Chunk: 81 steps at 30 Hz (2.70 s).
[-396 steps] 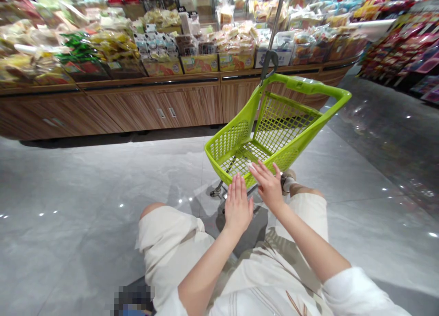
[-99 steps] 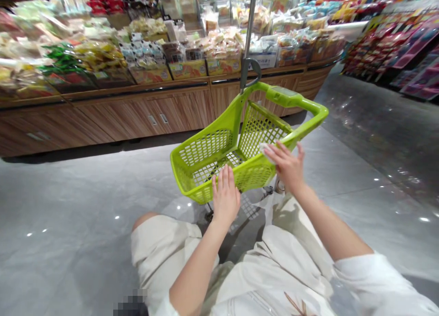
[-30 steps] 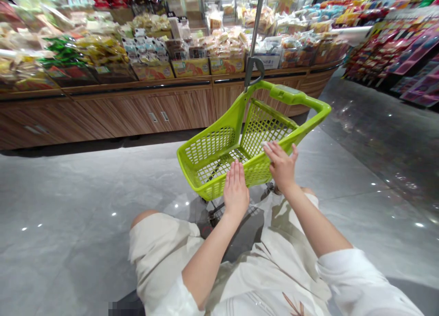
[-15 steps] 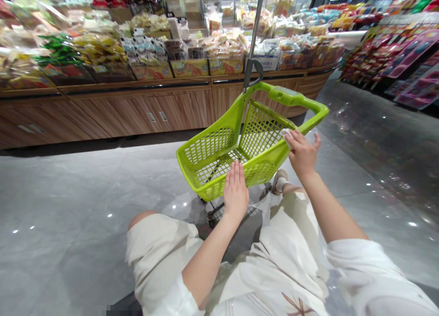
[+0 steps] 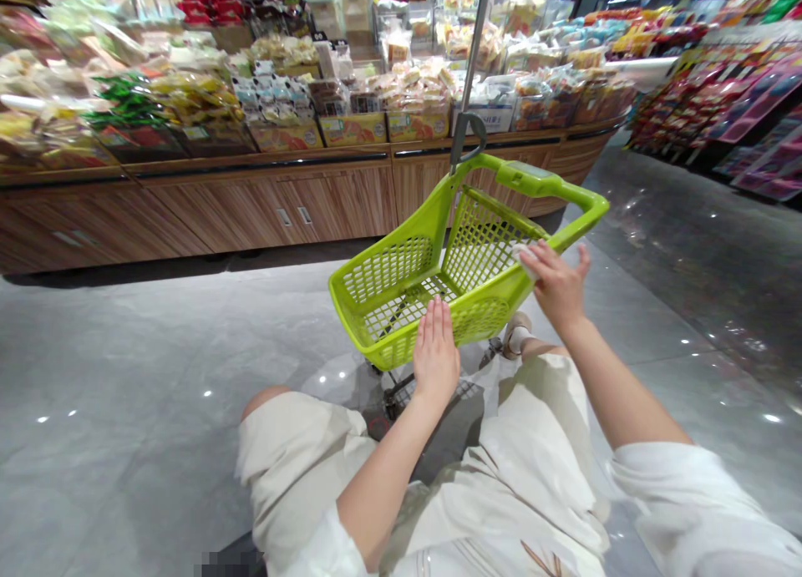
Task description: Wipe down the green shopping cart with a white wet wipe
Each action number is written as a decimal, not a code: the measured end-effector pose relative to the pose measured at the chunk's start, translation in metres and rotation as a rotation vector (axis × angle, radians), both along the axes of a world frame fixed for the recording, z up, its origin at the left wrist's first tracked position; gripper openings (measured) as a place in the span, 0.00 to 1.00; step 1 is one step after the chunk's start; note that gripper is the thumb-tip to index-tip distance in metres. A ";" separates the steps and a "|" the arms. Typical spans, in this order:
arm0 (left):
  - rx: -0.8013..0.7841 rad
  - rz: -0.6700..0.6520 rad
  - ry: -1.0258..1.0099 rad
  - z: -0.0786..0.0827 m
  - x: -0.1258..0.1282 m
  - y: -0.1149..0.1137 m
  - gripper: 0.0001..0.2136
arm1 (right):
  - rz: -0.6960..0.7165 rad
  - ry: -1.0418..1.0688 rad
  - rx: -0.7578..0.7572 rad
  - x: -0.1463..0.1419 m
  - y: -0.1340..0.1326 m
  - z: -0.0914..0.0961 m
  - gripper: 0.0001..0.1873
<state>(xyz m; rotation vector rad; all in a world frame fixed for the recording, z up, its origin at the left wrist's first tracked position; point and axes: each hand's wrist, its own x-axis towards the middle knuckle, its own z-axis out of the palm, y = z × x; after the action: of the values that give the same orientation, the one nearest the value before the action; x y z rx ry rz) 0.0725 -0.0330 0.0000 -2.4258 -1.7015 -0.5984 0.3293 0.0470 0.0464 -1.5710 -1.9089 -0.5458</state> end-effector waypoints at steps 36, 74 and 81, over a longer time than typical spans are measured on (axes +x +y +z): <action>-0.028 0.016 -0.020 0.001 0.013 -0.009 0.39 | 0.203 -0.035 -0.104 -0.040 -0.029 -0.015 0.32; 0.007 0.007 -0.012 -0.002 0.014 -0.011 0.38 | 0.119 -0.026 -0.066 -0.034 -0.038 -0.014 0.35; 0.001 0.014 -0.020 -0.004 0.019 -0.010 0.38 | -0.052 0.093 0.015 -0.013 -0.021 -0.009 0.33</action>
<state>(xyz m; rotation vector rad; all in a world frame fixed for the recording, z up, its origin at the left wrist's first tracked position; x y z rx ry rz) 0.0912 -0.0428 -0.0040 -2.4135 -1.7232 -0.6237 0.3165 0.0264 0.0372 -1.6123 -1.7953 -0.4988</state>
